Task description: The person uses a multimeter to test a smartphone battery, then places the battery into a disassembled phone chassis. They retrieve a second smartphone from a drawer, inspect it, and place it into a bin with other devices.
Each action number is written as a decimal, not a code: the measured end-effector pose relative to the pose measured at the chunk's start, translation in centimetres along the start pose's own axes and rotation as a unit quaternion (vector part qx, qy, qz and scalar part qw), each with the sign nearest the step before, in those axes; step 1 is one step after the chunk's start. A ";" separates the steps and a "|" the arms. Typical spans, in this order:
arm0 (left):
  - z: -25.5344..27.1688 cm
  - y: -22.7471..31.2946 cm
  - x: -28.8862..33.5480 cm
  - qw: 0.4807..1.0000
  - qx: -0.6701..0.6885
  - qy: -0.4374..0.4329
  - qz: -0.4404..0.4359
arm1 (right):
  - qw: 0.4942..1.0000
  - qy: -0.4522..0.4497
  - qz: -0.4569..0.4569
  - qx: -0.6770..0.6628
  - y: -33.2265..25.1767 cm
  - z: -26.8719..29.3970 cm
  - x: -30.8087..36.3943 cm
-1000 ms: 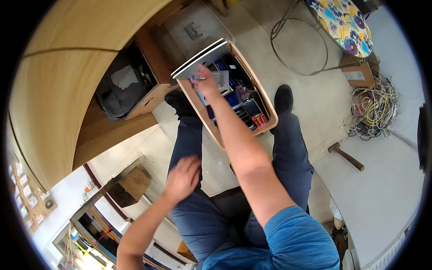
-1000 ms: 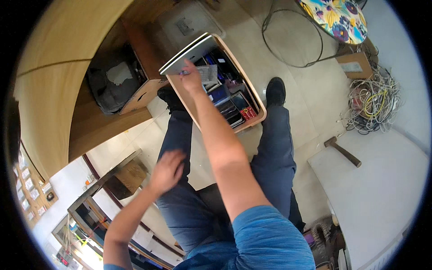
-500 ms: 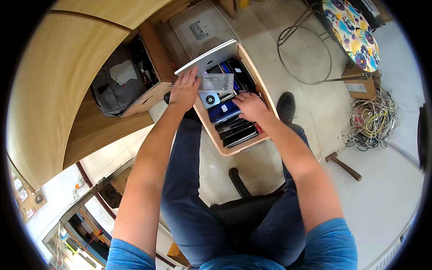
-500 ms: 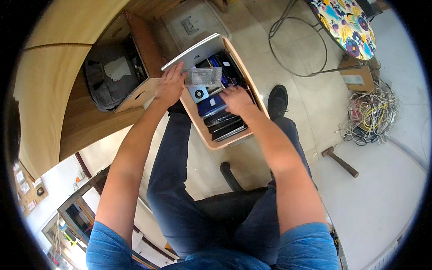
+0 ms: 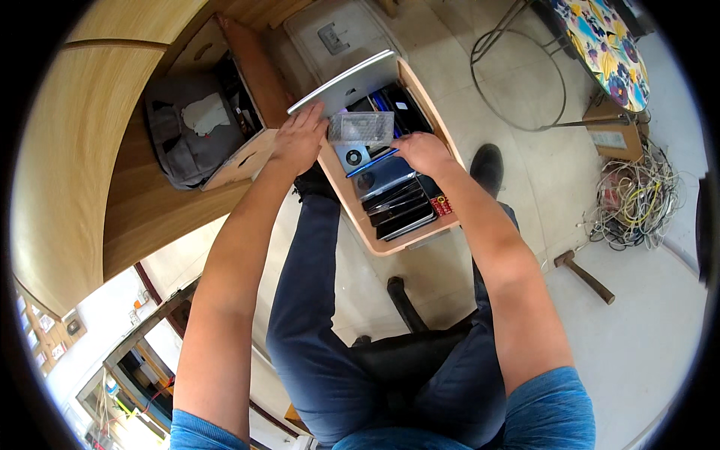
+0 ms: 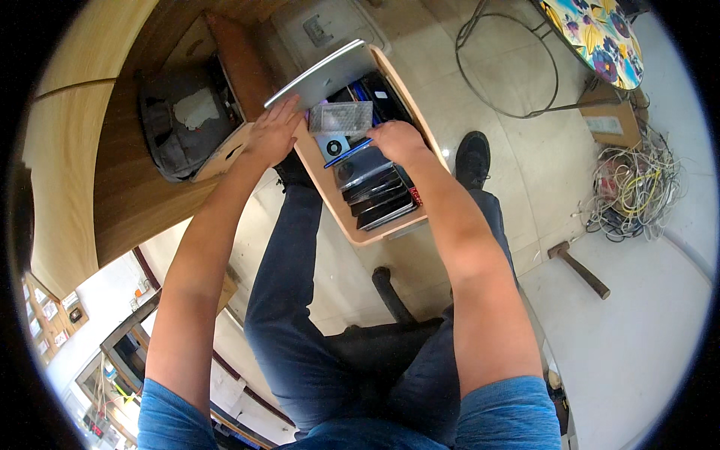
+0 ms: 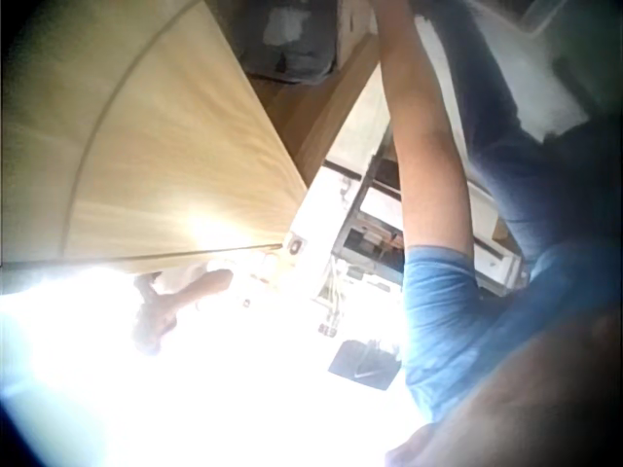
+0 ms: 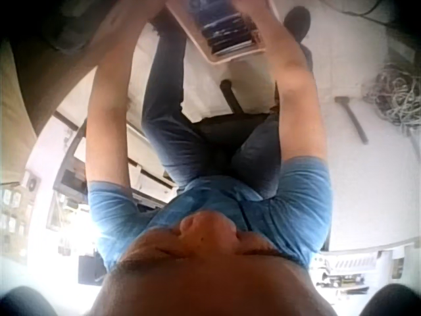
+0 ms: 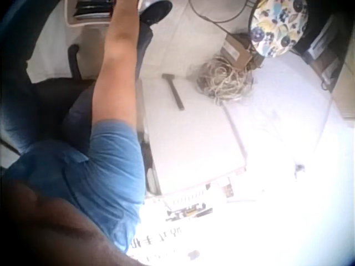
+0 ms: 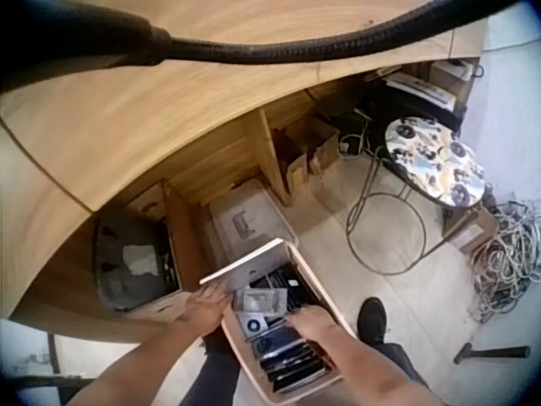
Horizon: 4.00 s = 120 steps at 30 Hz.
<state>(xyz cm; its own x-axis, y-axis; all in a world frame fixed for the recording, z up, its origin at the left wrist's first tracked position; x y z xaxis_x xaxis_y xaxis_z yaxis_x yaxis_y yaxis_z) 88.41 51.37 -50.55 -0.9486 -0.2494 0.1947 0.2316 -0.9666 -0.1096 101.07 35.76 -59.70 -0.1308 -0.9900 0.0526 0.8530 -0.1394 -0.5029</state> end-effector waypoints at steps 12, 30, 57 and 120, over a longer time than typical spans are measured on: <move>0.6 -0.1 0.1 1.000 0.014 -0.006 -0.016 | 0.980 0.195 -0.016 0.040 -0.2 1.2 0.2; 3.4 -2.5 1.0 0.979 0.090 0.146 0.112 | 0.965 -0.035 0.204 0.160 -6.9 -3.1 2.3; 12.3 17.1 17.9 0.271 0.906 0.121 0.301 | 0.721 -0.103 -0.233 -0.645 -15.9 16.0 14.3; 5.7 6.2 51.7 0.165 0.729 0.283 0.601 | 0.985 -0.082 -0.037 0.149 -18.2 -16.9 6.1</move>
<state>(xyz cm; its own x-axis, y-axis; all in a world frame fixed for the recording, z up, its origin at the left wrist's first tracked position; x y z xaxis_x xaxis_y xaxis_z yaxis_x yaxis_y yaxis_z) 42.06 32.13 -35.65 0.1990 -0.6664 0.7186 -0.2596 0.6712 0.6943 76.24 32.60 -64.80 -0.1355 -0.9637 0.2302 0.9579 -0.1868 -0.2179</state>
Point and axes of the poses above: each hand's wrist, its own x-axis away from the middle knuckle, its own z-axis out of the back of the hand, y = z × x, the point moved 8 cm from there along -x, towards the middle knuckle, and after that the axes turned 12 degrees about y, right-handed, at the moved point
